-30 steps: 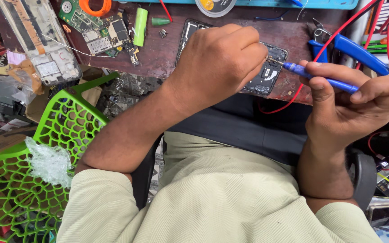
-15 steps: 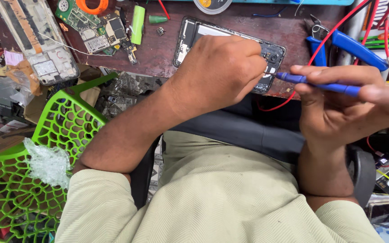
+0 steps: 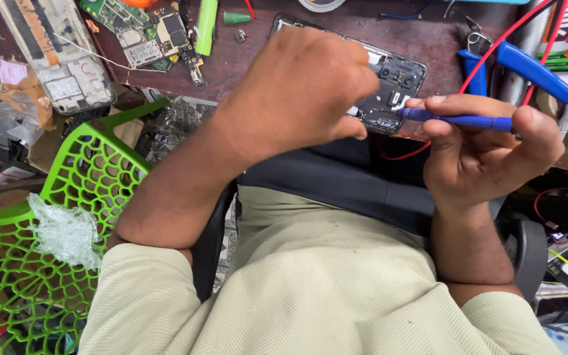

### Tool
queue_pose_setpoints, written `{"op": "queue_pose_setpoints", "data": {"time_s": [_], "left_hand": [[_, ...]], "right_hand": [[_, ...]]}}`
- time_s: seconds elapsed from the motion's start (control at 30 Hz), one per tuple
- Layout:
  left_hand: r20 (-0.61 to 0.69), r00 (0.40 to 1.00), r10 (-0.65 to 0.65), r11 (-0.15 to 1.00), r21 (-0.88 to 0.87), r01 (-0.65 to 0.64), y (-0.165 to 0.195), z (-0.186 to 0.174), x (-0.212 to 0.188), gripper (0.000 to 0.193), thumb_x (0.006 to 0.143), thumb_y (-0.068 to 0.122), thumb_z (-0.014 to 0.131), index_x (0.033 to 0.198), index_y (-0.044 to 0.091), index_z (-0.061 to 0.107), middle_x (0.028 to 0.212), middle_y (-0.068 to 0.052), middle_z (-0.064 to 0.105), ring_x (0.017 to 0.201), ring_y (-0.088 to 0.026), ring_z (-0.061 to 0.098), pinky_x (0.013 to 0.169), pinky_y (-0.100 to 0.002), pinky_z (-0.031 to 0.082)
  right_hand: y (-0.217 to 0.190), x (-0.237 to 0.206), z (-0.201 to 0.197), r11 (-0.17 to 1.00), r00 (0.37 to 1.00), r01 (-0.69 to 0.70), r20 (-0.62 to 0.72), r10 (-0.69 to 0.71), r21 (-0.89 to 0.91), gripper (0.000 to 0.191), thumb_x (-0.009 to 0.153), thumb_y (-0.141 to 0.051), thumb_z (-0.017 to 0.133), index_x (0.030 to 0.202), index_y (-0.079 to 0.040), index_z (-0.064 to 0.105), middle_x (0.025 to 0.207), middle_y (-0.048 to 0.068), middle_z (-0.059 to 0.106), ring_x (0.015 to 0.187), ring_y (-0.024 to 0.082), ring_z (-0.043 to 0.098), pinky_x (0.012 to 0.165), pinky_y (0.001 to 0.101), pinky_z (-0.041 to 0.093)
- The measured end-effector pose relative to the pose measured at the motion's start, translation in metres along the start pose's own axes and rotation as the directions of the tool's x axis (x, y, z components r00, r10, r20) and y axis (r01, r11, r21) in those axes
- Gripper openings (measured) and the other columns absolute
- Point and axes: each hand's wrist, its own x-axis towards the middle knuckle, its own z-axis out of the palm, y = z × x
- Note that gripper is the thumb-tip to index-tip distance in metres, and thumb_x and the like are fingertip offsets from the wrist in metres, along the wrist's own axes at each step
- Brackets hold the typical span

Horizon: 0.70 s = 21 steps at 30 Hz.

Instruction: The person uses a blue screwdriver to unscrew and pry open the back cover of a smartphone on a cluttered workbench. They then spray liquid onto the cover and wipe it, reattach the cover to the phone body, and wrap a rubber band around the assembled phone.

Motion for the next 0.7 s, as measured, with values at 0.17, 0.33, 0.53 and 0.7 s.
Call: {"op": "queue_pose_setpoints", "data": {"time_s": [0.17,0.33,0.53,0.7], "left_hand": [[0.028,1.000,-0.011,0.993,0.119,0.008,-0.005,0.000,0.002,0.050,0.054,0.047,0.093,0.077,0.008,0.072,0.073,-0.007,0.067,0.071,-0.031,0.071,0.058,-0.044,0.053],[0.077,0.997,-0.009,0.978,0.209,-0.007,-0.004,0.007,0.006,0.048,0.049,0.047,0.092,0.074,0.010,0.074,0.072,-0.007,0.070,0.070,-0.028,0.073,0.055,-0.042,0.053],[0.059,0.998,-0.019,0.970,0.244,0.005,-0.007,0.008,0.006,0.046,0.047,0.045,0.093,0.073,0.011,0.076,0.070,-0.008,0.071,0.066,-0.028,0.073,0.055,-0.041,0.054],[0.051,0.999,-0.013,0.966,0.258,0.000,-0.007,0.010,0.006,0.045,0.046,0.046,0.092,0.069,0.012,0.076,0.066,-0.007,0.069,0.065,-0.028,0.073,0.054,-0.040,0.054]], "right_hand": [[0.000,0.001,-0.001,1.000,1.000,-0.014,0.022,0.014,0.000,0.074,0.116,0.004,0.070,0.161,-0.026,0.020,0.113,0.022,0.069,0.092,0.029,0.075,0.086,0.0347,0.068],[-0.004,0.006,0.000,1.000,0.996,0.009,0.089,-0.011,0.026,0.076,0.115,0.010,0.065,0.163,-0.028,0.018,0.112,0.024,0.066,0.091,0.032,0.075,0.084,0.0381,0.070],[-0.004,0.010,0.001,0.997,0.984,0.071,0.158,-0.075,0.035,0.079,0.109,0.012,0.064,0.160,-0.028,0.020,0.114,0.027,0.067,0.092,0.033,0.076,0.081,0.0377,0.067],[-0.002,0.012,0.003,0.995,0.981,0.087,0.171,-0.094,0.047,0.077,0.108,0.011,0.065,0.159,-0.028,0.022,0.114,0.028,0.068,0.094,0.033,0.076,0.080,0.0365,0.066]]}}
